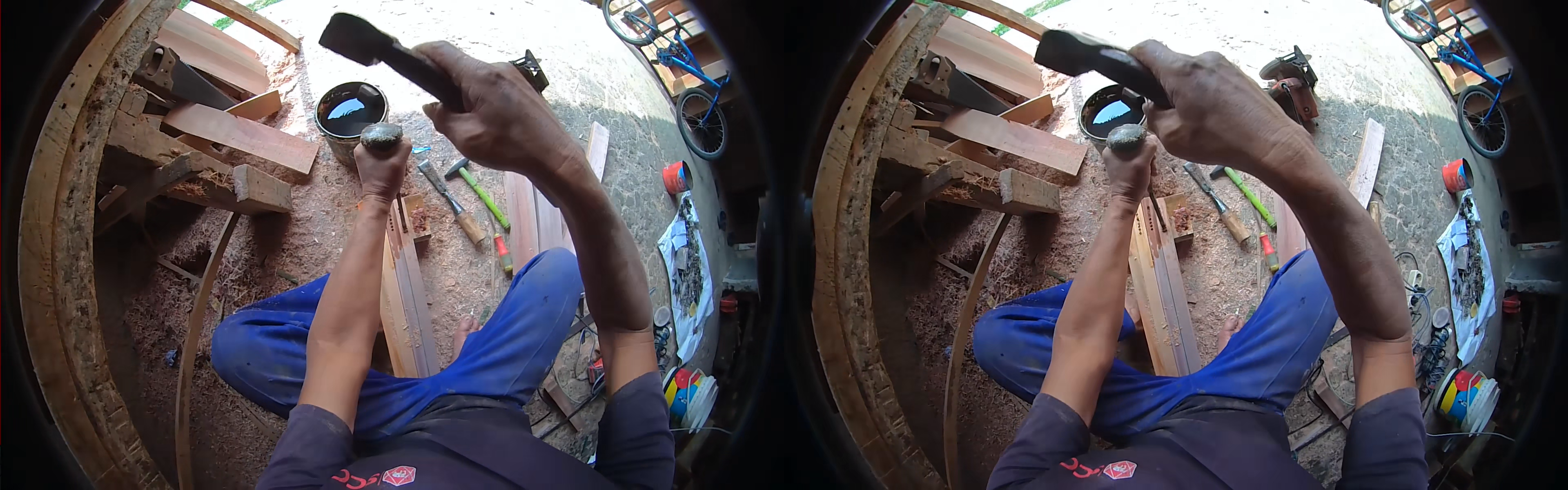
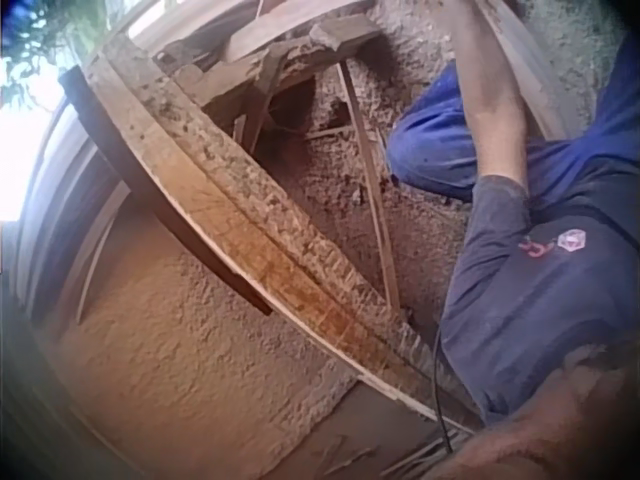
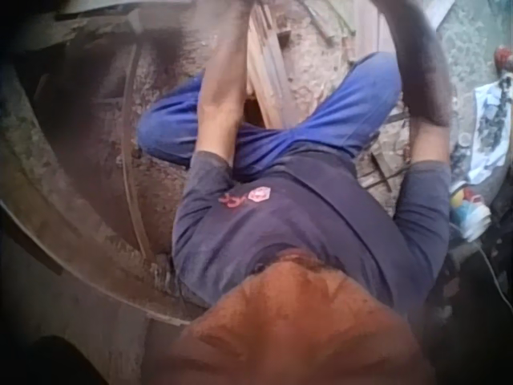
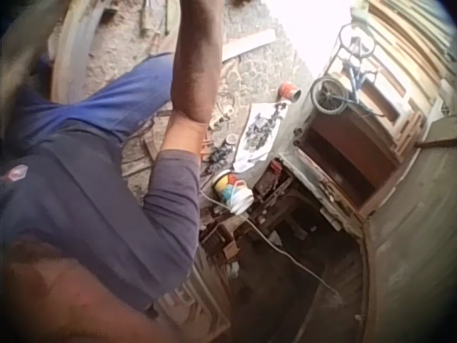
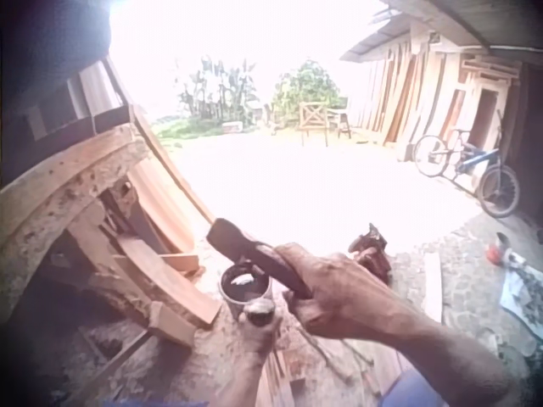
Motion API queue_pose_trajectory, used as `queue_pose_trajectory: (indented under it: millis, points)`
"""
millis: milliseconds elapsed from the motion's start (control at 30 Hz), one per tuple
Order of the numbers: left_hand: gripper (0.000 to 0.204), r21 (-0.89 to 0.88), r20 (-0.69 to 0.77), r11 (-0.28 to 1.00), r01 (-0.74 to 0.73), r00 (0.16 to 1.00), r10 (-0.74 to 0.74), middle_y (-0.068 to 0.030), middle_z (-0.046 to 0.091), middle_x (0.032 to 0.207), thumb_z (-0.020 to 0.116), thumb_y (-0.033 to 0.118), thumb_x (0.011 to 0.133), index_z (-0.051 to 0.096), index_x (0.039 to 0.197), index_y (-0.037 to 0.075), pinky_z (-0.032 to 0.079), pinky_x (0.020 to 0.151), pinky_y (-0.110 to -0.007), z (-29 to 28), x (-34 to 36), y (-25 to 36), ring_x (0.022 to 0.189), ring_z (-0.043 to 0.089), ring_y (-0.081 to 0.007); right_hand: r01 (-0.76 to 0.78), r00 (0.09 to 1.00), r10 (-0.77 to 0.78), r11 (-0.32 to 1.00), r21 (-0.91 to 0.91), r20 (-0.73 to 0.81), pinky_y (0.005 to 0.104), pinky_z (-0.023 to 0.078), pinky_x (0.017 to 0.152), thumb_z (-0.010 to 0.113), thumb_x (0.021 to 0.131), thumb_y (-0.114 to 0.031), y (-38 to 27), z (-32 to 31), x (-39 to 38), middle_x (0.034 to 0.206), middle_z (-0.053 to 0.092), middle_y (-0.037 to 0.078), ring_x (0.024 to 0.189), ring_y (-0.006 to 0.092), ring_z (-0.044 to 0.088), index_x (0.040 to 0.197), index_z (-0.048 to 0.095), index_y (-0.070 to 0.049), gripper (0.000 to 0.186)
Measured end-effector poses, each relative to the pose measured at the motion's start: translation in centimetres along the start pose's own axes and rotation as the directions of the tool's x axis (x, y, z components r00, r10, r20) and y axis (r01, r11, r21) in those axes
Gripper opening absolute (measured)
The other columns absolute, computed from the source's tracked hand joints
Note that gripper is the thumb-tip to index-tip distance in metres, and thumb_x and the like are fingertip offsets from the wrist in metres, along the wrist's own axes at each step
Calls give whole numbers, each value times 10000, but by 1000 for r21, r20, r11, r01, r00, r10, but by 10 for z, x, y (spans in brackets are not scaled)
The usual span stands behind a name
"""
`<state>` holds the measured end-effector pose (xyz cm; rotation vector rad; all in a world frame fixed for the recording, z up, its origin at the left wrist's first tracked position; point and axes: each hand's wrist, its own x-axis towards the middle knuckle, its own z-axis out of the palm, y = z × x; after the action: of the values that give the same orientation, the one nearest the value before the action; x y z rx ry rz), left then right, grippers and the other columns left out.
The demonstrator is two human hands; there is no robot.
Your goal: The person shapes wood by using an axe to strike a metal chisel held against a wood plank. They repeatedly dip the chisel into a bucket of dark liquid and continue striking it into the wood.
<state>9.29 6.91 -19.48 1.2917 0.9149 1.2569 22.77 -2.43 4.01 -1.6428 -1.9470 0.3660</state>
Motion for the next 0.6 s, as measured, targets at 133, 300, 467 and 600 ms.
queue_pose_trajectory:
  millis: [133,300,467,600]
  points:
    - [91,-3,18,998,-57,998,58,-22,721,773,749,60,781,705,837,3,538,648,-286,2,-8,2,684,672,-104,236,852,-168,969,77,-495,329,516,654,610,932,-55,-14,-13,27,802,614,72,716,165,610,1254,552,-42,328]
    - [107,23,49,1000,11,999,-12,-17,731,821,740,48,796,720,890,3,541,693,-278,-4,-26,10,759,679,-89,-126,871,243,951,-284,427,490,580,894,550,863,3,32,61,-17,1009,708,234,1009,360,711,1254,464,-29,402]
    - [176,250,109,931,-267,963,247,-63,712,890,781,52,783,685,928,19,558,743,-303,-2,-104,46,790,692,-152,-180,969,185,983,-42,161,543,541,788,610,867,-119,76,79,-69,937,694,246,928,453,683,1242,474,-87,400]
    - [208,186,466,869,-459,820,333,-65,689,853,796,47,762,687,939,45,543,748,-302,2,-148,44,783,680,-179,-228,965,223,973,25,136,534,551,759,621,859,-127,125,109,-110,930,695,221,880,447,686,1211,486,-99,378]
